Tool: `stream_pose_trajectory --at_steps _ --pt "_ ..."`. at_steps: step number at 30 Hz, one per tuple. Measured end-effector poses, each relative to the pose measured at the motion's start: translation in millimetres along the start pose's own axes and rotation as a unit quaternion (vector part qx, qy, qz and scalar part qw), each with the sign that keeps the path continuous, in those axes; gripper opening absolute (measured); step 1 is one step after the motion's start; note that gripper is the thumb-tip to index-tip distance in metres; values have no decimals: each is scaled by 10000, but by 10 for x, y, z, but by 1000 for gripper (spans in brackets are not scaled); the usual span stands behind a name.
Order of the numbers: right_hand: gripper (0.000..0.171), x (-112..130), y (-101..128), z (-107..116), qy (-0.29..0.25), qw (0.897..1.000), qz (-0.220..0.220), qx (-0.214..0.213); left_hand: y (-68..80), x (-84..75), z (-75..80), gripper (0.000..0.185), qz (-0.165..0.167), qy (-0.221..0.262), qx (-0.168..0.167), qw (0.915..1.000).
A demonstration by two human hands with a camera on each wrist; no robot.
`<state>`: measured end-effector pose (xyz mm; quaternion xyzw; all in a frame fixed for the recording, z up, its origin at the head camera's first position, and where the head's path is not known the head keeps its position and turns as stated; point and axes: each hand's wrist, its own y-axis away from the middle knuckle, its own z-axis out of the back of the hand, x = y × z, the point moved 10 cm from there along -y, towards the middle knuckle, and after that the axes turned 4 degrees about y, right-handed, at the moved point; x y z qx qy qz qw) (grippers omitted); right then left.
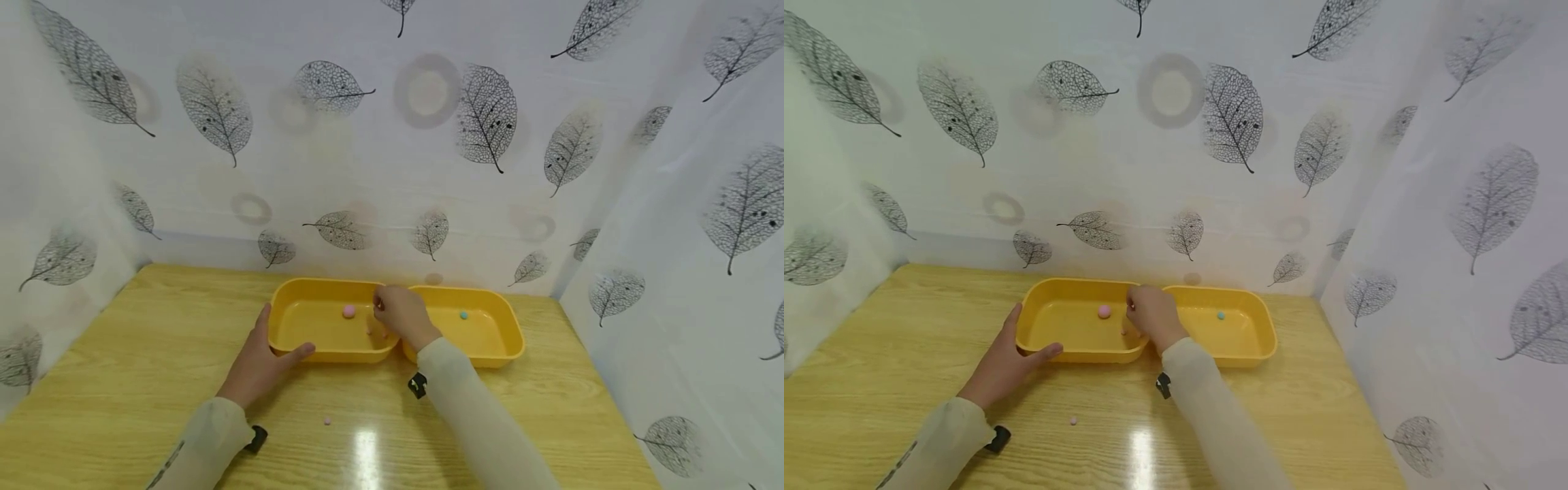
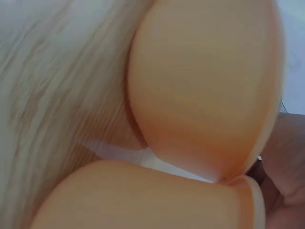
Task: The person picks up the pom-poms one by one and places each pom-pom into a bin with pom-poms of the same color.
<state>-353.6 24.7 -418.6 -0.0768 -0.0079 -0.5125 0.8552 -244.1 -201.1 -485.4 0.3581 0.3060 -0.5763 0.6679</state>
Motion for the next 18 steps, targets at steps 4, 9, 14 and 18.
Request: stream_pose_trajectory --at_steps 4,9,14,18 --pt "7 111 -18 -38 485 9981 345 175 9 -9 2 130 -2 19 4 10000" --pt "15 160 -16 -66 698 9961 484 237 22 -16 -4 129 29 29 17 10000" --pt "24 168 -26 -156 1094 9920 489 406 32 -33 -9 129 53 15 33 10000" --pt "29 212 -47 -212 1627 9839 637 368 37 -43 6 129 50 22 13 10000"
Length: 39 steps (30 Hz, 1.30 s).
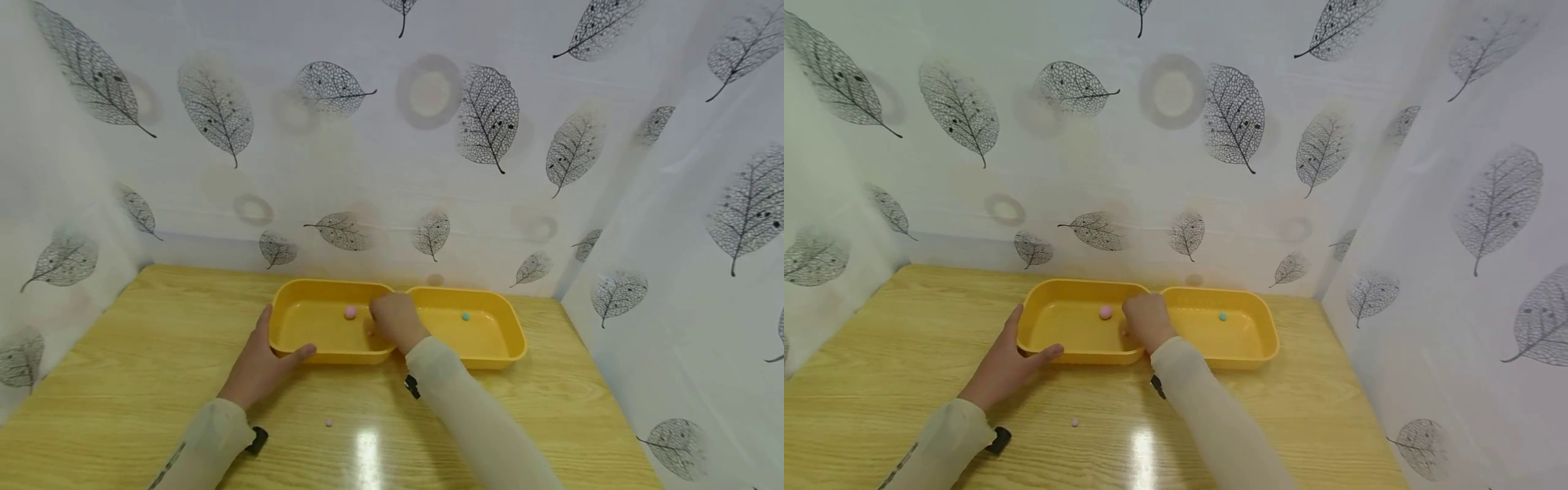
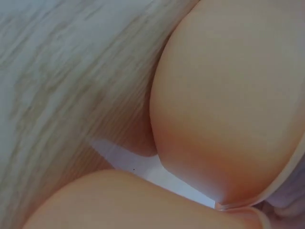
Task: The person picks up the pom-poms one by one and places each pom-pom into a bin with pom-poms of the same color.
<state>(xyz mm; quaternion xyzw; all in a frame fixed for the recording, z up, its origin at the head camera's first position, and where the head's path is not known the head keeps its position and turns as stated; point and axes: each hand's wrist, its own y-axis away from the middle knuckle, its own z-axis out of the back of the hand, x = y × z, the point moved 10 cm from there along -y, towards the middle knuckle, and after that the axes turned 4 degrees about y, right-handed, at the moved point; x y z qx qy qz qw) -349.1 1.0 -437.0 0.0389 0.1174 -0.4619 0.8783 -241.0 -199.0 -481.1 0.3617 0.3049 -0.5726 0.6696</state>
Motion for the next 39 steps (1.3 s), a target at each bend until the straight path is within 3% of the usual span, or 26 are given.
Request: stream_pose_trajectory --at_steps 5,13,18,21,25,31,39 --pt "31 37 -17 -28 332 9994 52 65 -1 6 7 130 16 -10 3 10000" --pt "35 26 -10 -58 208 9996 2 192 -6 25 -13 130 31 0 8 10000" --pt "22 -47 39 -15 -744 9966 -100 327 -16 41 -23 130 55 13 16 10000" --pt "7 -130 116 88 -1473 9889 -99 138 -22 35 -12 130 19 9 -8 10000" --pt "10 -246 265 242 -2000 9791 -20 -368 -22 28 -4 130 25 0 -14 10000" --pt "7 -313 571 406 -2260 9693 -24 -969 -7 28 -24 131 118 15 47 9999" --pt "6 -197 950 423 -2495 9599 94 -1278 -14 7 -19 131 59 -40 37 10000"
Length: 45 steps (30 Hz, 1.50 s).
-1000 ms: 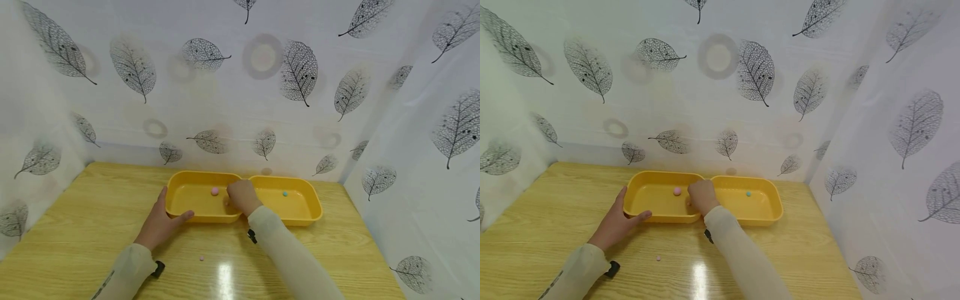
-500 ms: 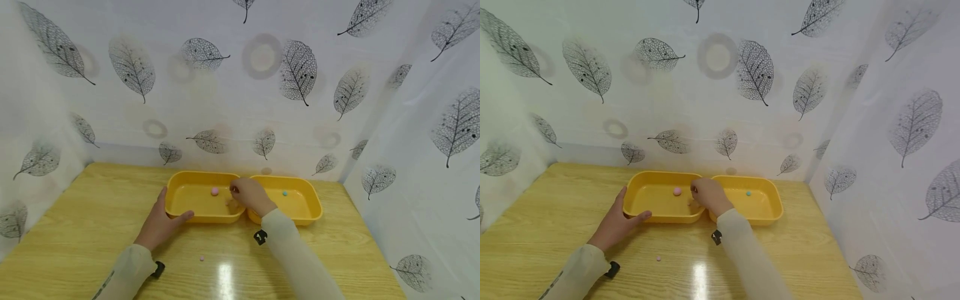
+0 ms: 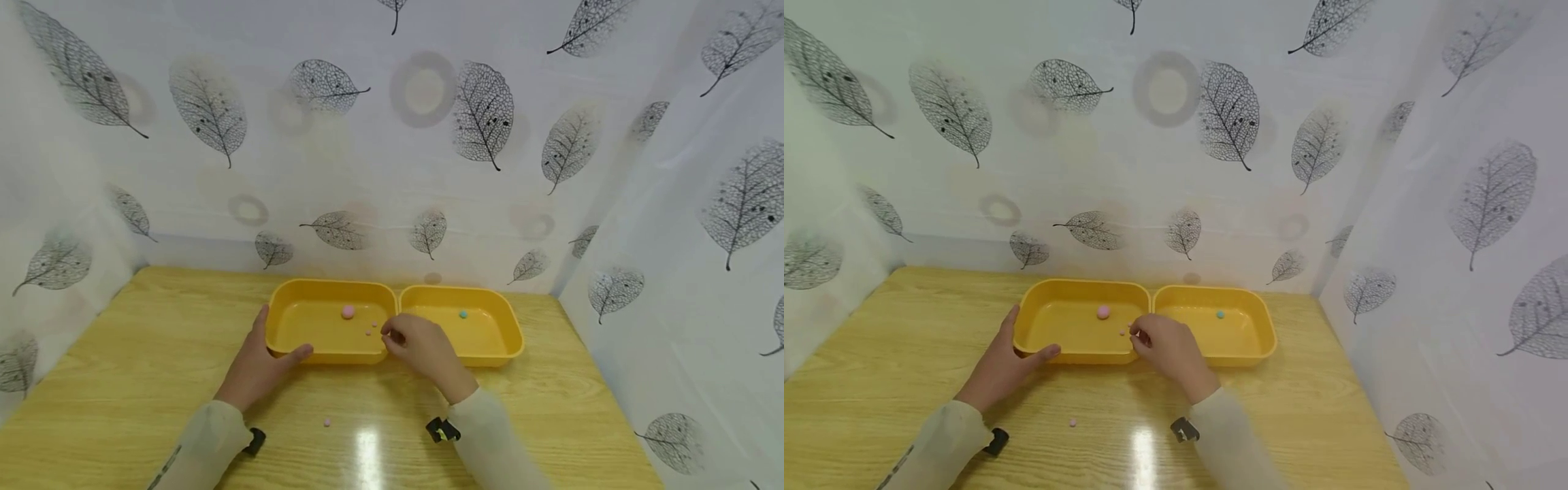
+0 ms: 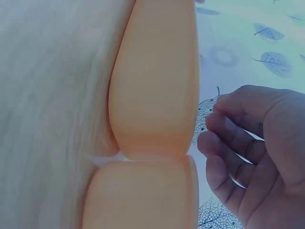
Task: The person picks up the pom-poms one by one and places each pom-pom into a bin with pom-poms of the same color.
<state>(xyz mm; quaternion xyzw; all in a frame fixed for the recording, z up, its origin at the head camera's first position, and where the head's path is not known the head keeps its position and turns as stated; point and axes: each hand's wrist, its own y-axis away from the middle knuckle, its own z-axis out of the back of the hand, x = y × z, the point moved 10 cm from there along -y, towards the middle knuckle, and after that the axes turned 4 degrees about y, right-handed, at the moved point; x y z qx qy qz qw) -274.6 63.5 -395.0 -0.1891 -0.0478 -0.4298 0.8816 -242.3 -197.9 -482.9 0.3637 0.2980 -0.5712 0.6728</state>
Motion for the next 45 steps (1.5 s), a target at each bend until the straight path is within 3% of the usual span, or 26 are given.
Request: stream_pose_trajectory --at_steps 14,26,32,37,45 --pt "5 217 169 -17 -112 9987 499 37 -15 19 4 129 -96 -1 -38 9999" --pt "6 415 190 -173 -84 9952 840 488 -15 -11 23 129 -195 13 -59 9998" --pt "10 530 244 -393 19 9888 1024 1084 -3 -7 13 129 -98 15 -15 9999" --pt "19 625 280 -564 -70 9773 1149 1779 5 -30 31 129 -148 -1 -58 9999" --pt "20 1007 415 -621 173 9627 1874 1945 2 -22 38 128 -225 24 -95 9997"
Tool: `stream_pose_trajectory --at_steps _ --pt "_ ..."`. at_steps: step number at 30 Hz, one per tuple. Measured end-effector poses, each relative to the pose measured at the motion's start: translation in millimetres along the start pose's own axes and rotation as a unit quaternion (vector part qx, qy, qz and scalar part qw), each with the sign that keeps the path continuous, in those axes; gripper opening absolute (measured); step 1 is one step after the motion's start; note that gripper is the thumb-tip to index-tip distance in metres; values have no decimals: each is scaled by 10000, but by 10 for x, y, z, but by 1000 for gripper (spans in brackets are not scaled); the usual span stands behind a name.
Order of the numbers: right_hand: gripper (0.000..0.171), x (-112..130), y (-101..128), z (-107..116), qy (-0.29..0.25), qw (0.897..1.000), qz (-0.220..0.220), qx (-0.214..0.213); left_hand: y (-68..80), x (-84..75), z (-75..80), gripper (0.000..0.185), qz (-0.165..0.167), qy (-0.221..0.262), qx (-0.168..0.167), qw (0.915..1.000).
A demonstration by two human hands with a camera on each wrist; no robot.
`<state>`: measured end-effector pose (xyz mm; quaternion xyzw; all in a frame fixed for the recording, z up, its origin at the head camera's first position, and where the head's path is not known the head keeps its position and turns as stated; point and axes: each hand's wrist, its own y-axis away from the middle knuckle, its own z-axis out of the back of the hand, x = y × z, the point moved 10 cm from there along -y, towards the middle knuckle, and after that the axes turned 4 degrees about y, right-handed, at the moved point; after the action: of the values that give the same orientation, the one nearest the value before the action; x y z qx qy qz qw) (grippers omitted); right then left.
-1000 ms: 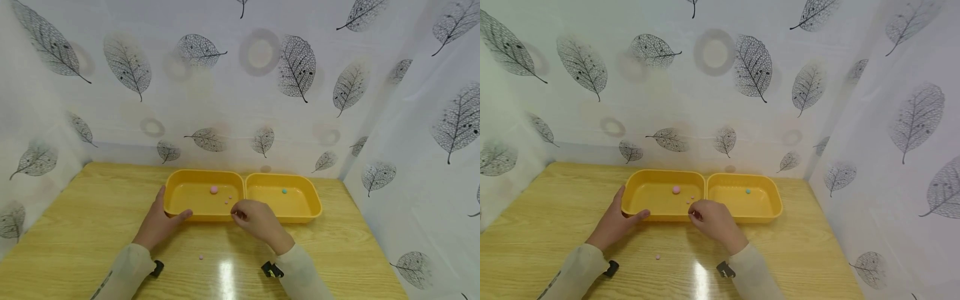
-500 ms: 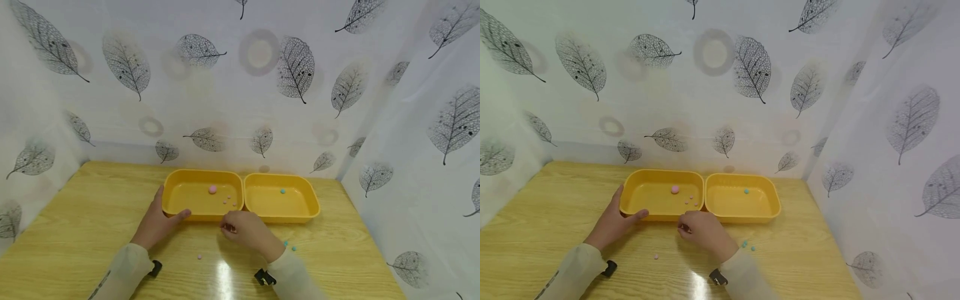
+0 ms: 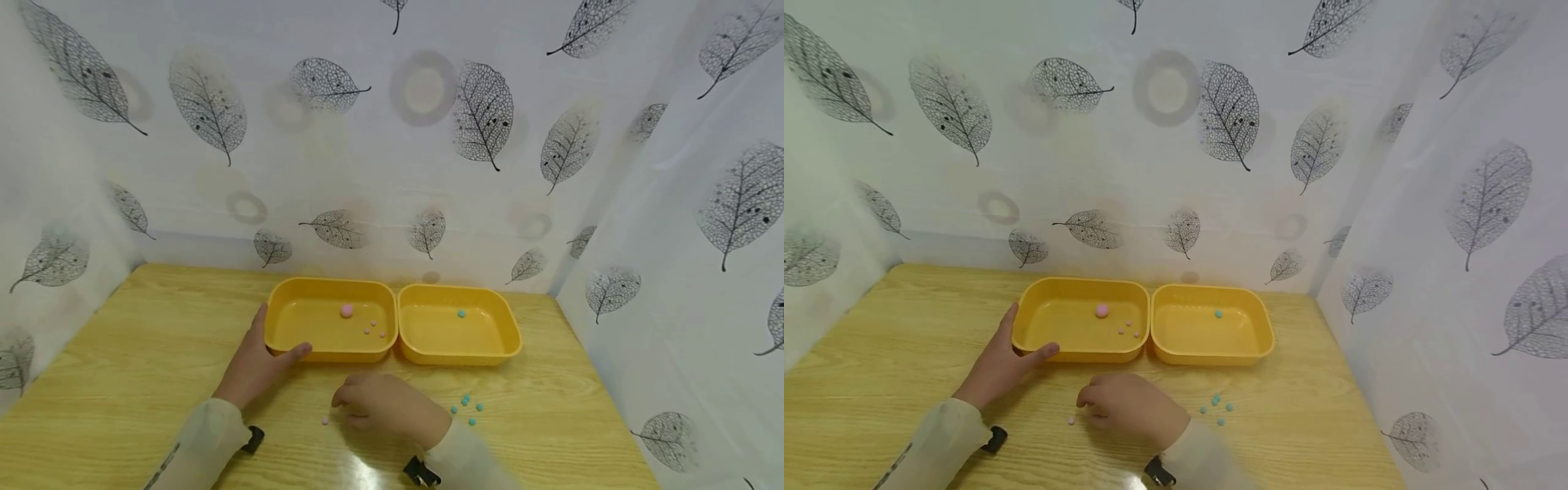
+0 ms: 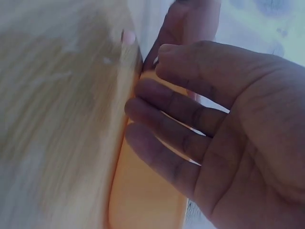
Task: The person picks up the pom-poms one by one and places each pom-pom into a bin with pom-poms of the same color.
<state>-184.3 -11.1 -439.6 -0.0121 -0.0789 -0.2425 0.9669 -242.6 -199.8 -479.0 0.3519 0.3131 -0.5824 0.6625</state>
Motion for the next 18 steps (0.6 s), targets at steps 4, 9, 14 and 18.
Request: stream_pose_trajectory --at_steps 4,9,14,18 --pt "21 147 -14 -42 15 9998 163 -60 8 13 0 128 59 -6 20 10000" --pt "21 240 -19 -112 76 9995 291 -47 8 23 -4 128 86 15 41 10000" --pt "26 276 -41 -164 328 9987 383 -9 3 25 -5 128 87 30 40 9999" --pt "22 278 -53 -185 499 9981 355 24 4 11 0 128 56 15 32 10000"
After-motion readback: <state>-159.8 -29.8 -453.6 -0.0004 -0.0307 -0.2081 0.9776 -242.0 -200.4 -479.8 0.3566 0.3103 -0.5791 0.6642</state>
